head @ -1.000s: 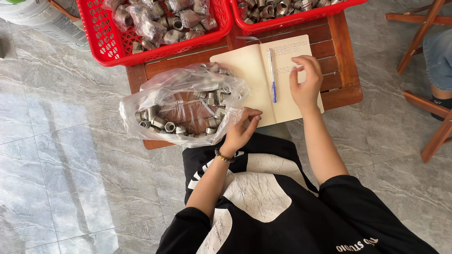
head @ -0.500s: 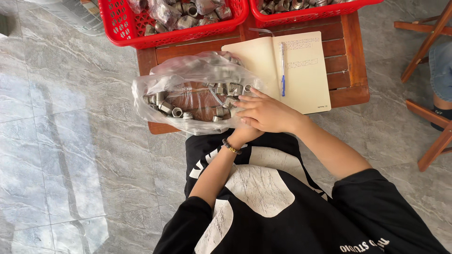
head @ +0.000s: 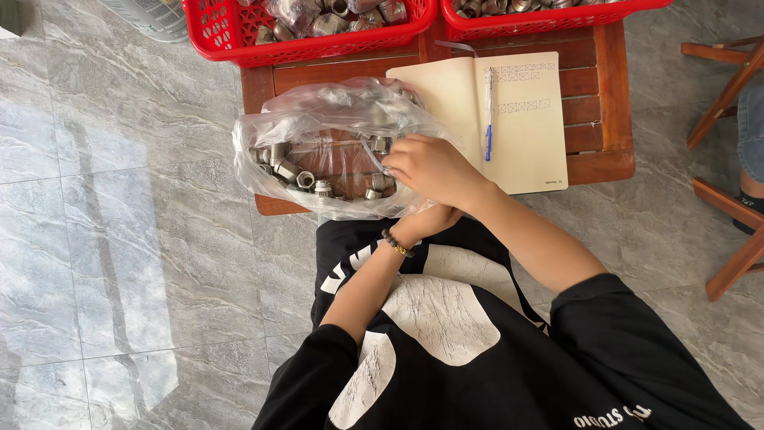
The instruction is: The person repeatedly picks small metal pipe fittings from a plastic bag, rotates them in both hands to view different angles, and then places them into a red basket. A notebook and pen are visible on the table, and the person occasionally writes in the notebook between handling items.
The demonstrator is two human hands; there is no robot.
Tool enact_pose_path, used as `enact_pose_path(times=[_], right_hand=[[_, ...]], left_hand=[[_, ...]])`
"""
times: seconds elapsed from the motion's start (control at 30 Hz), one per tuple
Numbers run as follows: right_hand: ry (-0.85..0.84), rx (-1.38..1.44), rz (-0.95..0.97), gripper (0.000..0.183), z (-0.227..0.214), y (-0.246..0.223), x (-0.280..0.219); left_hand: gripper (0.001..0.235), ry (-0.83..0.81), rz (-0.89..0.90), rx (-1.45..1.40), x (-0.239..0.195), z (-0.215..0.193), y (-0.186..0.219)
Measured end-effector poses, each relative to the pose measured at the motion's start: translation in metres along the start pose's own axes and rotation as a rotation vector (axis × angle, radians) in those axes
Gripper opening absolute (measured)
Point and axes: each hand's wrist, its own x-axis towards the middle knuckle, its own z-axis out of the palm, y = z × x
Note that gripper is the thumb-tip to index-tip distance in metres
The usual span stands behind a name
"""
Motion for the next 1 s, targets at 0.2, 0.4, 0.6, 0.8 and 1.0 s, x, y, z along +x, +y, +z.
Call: enact_pose_path(times=[0.2,0.4,0.6,0.8,1.0], right_hand=[[0.017,-0.309,-0.154,0.024,0.042,0.001,0.026],[0.075,-0.418,-0.251,0.018,0.037,-0.002,0.038],[0.122,0.200,-0.095,0.027,-0.058,-0.015,0.028],[0.799,0.989,0.267,0.046,-0.054,0.026,-0.042],[1.017,1.175,0.386,0.040,-0.020,0.043,-0.092]], left_hand=[[0.047,0.150,-0.150,0.708,0.002,0.019,0.012],[0.031,0.083,0.027,0.115,0.002,0.022,0.030],[0.031,-0.009,-0.476,-1.320,0.002,0.018,0.016],[0.023,0.155,-1.019,-2.151,0.016,0.007,-0.016],[0.094,0.285,-1.152,-2.233,0.017,-0.003,-0.034]])
